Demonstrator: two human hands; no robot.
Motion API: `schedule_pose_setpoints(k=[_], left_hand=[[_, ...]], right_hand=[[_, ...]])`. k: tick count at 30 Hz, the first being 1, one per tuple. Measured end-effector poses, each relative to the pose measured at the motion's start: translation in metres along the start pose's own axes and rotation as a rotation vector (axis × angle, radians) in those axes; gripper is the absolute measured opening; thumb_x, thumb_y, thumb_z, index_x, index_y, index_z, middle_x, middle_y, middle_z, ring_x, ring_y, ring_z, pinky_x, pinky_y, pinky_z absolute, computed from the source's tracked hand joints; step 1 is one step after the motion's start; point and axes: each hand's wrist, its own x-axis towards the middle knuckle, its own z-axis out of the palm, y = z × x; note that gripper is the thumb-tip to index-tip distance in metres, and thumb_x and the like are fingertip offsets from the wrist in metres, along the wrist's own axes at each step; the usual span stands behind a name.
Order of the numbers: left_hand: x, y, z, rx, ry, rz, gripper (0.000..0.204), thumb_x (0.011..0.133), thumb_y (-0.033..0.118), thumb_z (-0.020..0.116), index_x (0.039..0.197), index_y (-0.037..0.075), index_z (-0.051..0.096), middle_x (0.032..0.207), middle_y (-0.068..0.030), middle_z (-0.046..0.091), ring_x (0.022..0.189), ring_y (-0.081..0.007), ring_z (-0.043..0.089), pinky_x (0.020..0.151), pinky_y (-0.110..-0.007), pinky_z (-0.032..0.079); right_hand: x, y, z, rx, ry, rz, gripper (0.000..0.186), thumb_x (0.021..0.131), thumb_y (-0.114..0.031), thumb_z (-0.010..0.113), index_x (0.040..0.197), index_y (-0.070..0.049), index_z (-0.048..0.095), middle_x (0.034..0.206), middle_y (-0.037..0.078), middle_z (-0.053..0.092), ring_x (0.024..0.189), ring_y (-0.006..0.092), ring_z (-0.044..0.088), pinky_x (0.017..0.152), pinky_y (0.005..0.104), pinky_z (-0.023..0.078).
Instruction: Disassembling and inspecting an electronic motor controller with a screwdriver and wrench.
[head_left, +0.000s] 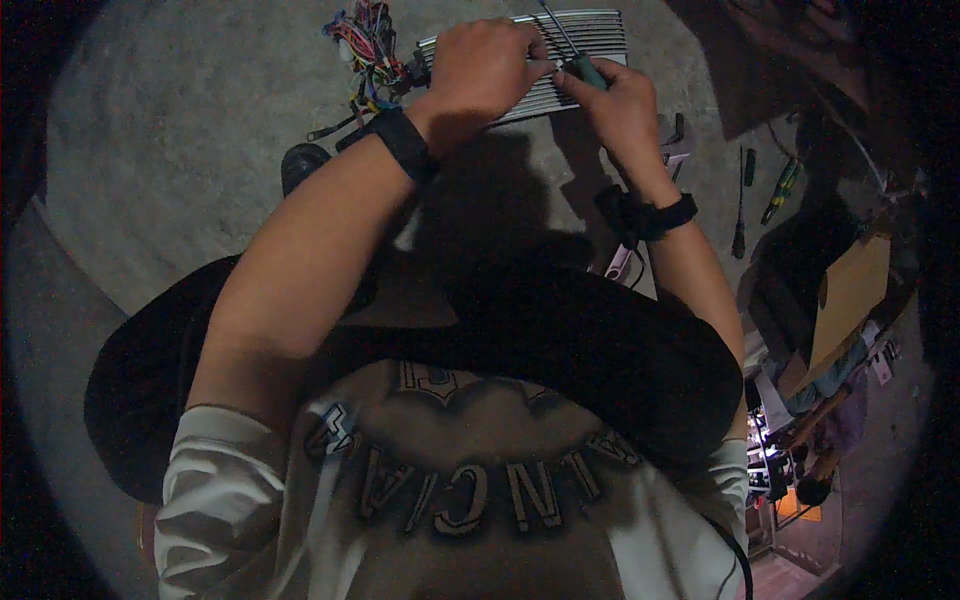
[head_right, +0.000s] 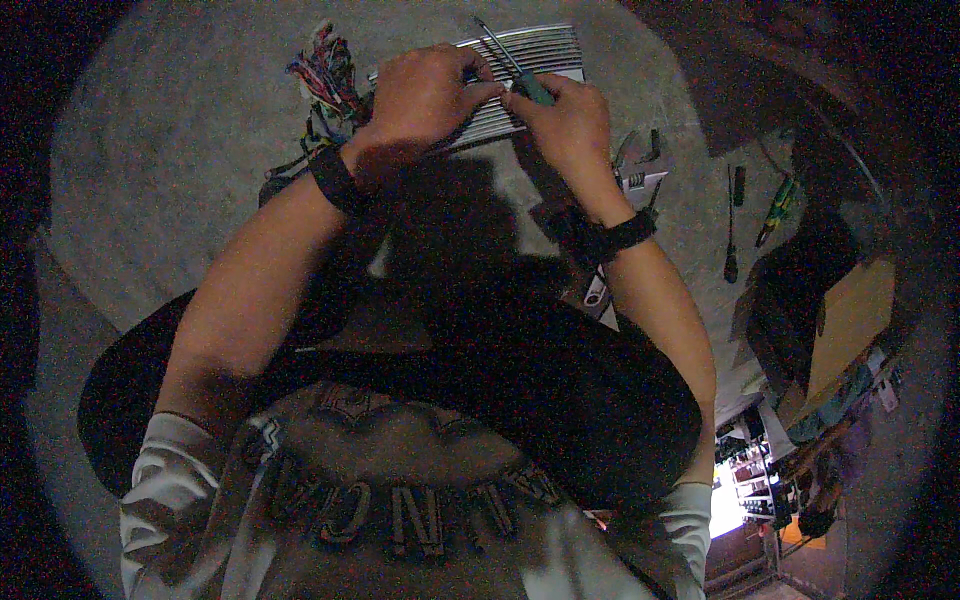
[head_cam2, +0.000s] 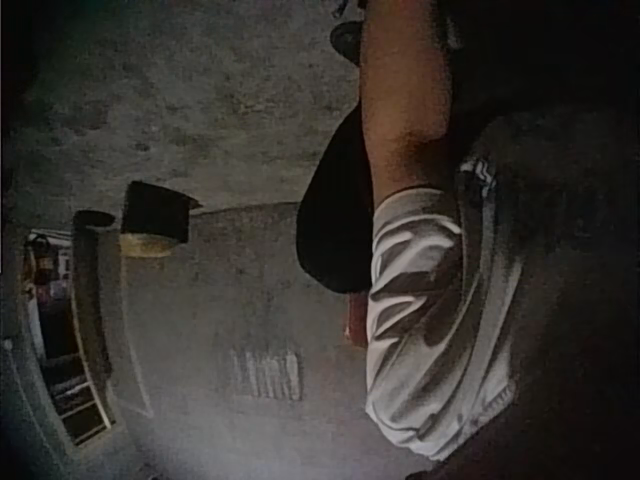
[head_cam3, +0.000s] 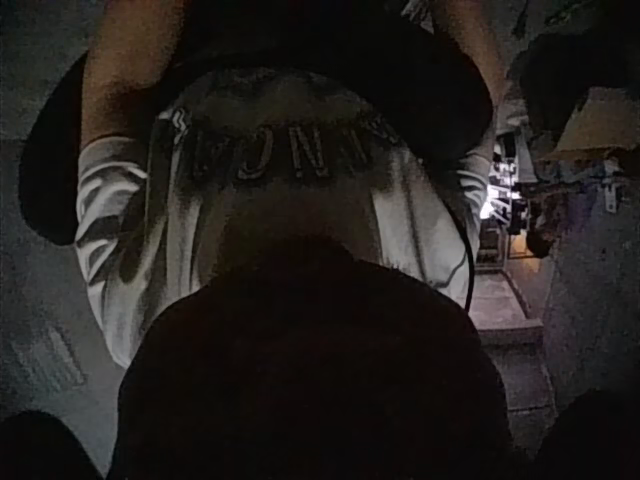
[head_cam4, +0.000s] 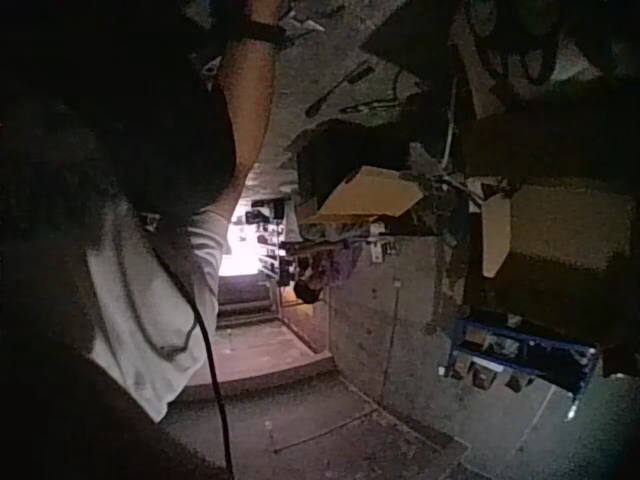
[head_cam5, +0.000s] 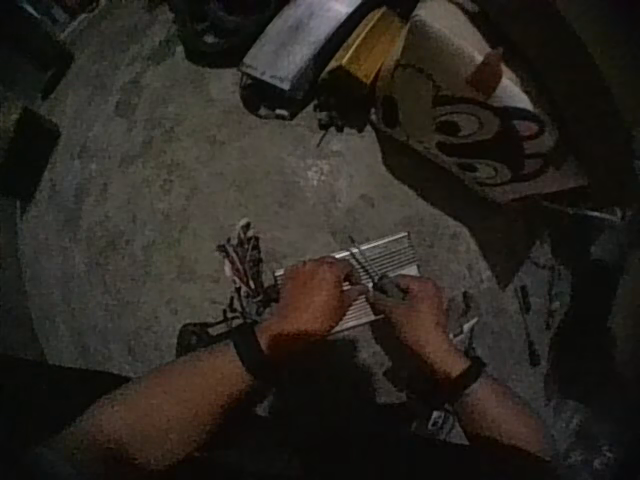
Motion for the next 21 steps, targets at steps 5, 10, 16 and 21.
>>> schedule_pose_setpoints(k=[5, 10, 16, 21], left_hand=[[-0.002, 0.001, -0.002, -0.026, 0.004, 0.02, 0.03, 0.083, 0.043, 0.074, 0.093, 0.014, 0.077, 0.092, -0.0139, 0.073, 0.086, -0.0353, 0.07, 0.078, -0.048, 0.054], [-0.003, -0.002, 0.004, -0.023, 0.047, 0.016, 0.03, 0.084, 0.043, 0.073, 0.092, 0.015, 0.077, 0.091, -0.0139, 0.073, 0.084, -0.0356, 0.07, 0.078, -0.048, 0.054], [0.001, 0.0, 0.004, -0.013, 0.011, 0.01, 0.028, 0.085, 0.04, 0.072, 0.092, 0.014, 0.076, 0.09, -0.0136, 0.072, 0.084, -0.0348, 0.069, 0.076, -0.048, 0.054], [0.002, -0.001, 0.006, -0.01, 0.012, 0.012, 0.028, 0.084, 0.04, 0.073, 0.093, 0.014, 0.076, 0.088, -0.0139, 0.072, 0.082, -0.0358, 0.069, 0.075, -0.048, 0.054]], right_hand=[[-0.014, 0.003, -0.02, -0.175, 0.006, 0.072, 0.041, 0.081, -0.034, 0.079, 0.108, -0.003, 0.072, 0.1, 0.018, 0.072, 0.09, 0.0318, 0.07, 0.079, 0.0383, 0.054], [-0.03, -0.02, -0.063, -0.152, -0.031, -0.119, 0.043, 0.082, -0.022, 0.077, 0.119, -0.003, 0.064, 0.107, 0.018, 0.069, 0.096, 0.0329, 0.068, 0.083, 0.0385, 0.053], [-0.061, -0.022, -0.086, -0.219, -0.063, -0.185, 0.032, 0.082, -0.012, 0.076, 0.111, -0.002, 0.067, 0.102, 0.017, 0.069, 0.095, 0.0332, 0.069, 0.082, 0.0384, 0.053], [-0.068, -0.023, -0.086, -0.279, -0.02, -0.308, 0.026, 0.083, -0.014, 0.075, 0.105, -0.002, 0.07, 0.102, 0.017, 0.069, 0.094, 0.0352, 0.068, 0.083, 0.0393, 0.054]])
